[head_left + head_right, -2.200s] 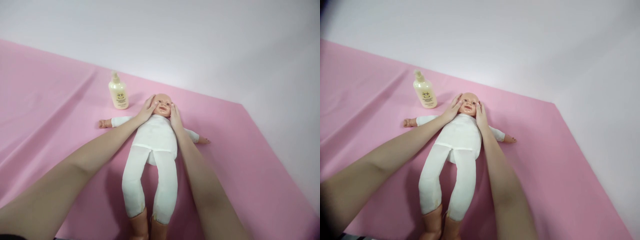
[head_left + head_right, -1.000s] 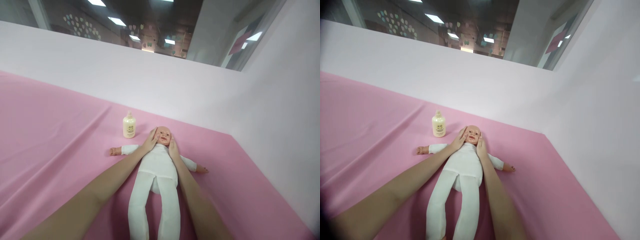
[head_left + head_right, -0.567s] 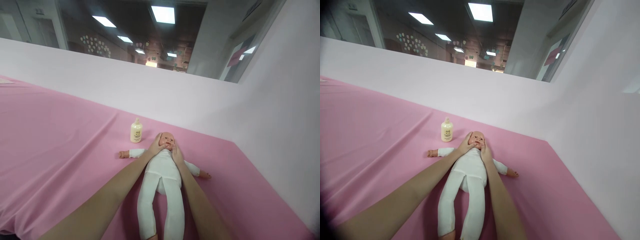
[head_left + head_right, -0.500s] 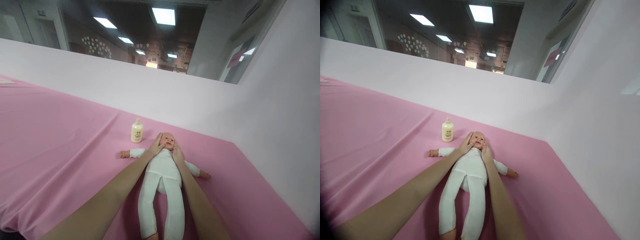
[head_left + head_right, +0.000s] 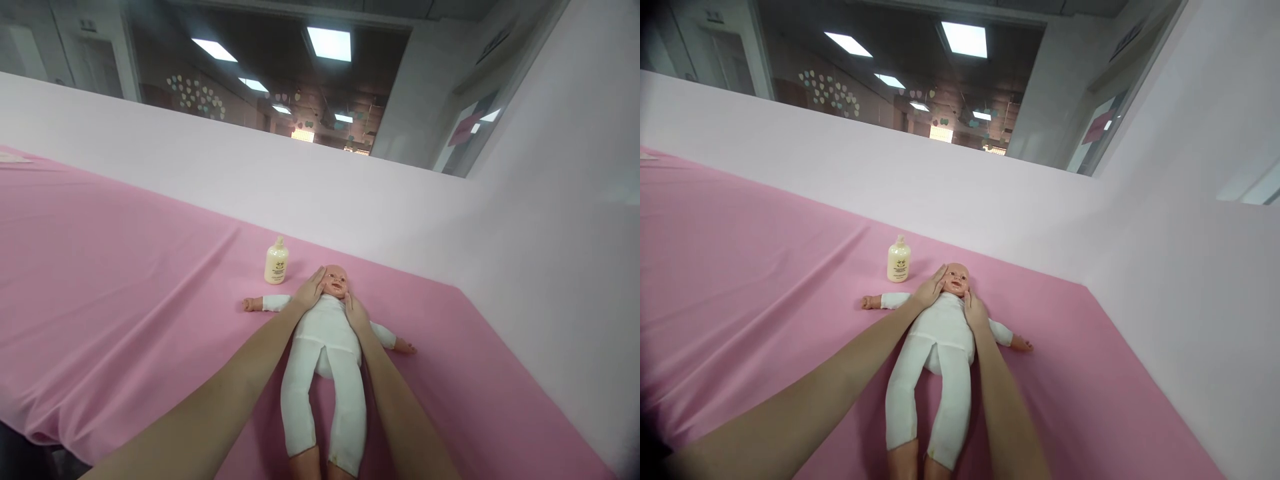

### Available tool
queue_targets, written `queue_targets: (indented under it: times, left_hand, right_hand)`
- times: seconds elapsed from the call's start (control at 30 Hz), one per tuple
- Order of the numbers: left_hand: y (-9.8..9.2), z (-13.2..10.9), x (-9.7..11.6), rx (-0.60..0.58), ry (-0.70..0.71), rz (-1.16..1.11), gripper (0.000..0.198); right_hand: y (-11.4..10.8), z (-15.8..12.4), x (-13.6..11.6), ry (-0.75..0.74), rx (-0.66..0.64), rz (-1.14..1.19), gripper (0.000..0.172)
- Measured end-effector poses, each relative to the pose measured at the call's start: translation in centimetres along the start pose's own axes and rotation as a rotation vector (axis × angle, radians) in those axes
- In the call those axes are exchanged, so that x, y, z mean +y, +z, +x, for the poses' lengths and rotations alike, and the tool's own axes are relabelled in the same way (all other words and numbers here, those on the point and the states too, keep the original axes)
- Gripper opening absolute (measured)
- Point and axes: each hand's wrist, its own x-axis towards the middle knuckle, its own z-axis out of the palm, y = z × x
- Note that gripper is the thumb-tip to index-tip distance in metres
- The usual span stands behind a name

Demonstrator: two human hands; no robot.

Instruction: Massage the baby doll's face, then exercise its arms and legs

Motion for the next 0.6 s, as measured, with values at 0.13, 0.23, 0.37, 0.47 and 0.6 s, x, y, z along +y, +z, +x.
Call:
queue_targets:
  times: [0.13,0.23,0.37,0.47,0.6]
  left_hand:
    - [-0.6,-1.2,0.3,-0.026,0.027,0.047,0.093]
    - [-1.0,-2.1,0.9,-0.033,0.013,0.099,0.103]
    - [-1.5,-1.7,1.6,-0.066,-0.015,0.261,0.082]
    - [-1.8,-0.8,2.1,-0.12,-0.024,0.516,0.074]
    - [-3.6,0.1,2.6,-0.129,0.205,0.788,0.071]
  right_hand:
    - [-1.2,-1.1,-1.7,0.109,-0.174,-0.222,0.061]
    - [-1.7,-1.6,-2.9,0.127,-0.206,-0.3,0.06]
    - [-1.8,-1.9,-3.5,0.161,-0.187,-0.343,0.062]
    - [-1.8,-2.0,-3.6,0.161,-0.178,-0.35,0.06]
    - [-1.8,-2.4,-3.2,0.14,-0.172,-0.345,0.057]
